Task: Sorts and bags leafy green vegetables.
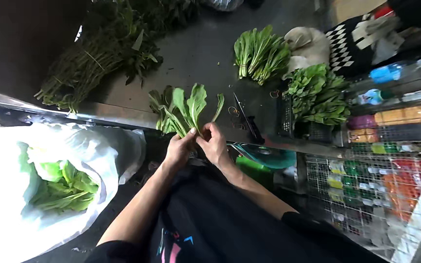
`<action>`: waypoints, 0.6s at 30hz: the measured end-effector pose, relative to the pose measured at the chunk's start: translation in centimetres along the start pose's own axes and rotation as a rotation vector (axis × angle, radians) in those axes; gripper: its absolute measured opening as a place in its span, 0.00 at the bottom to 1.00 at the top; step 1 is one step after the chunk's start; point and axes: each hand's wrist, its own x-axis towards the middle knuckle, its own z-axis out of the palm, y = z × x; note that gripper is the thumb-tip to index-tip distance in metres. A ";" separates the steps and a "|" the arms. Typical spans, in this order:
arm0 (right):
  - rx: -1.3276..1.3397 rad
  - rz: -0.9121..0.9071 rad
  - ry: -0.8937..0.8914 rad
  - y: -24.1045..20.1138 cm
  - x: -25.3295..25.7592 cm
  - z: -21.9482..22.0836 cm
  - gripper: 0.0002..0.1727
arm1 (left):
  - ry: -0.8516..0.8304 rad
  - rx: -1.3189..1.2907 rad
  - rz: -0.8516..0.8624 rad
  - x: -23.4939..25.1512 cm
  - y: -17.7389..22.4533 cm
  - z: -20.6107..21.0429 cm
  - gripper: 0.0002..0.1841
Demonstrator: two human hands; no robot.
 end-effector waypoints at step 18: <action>0.550 0.031 -0.235 8.1 5.6 -10.1 0.09 | 0.034 -0.208 0.113 3.7 -4.3 8.3 0.17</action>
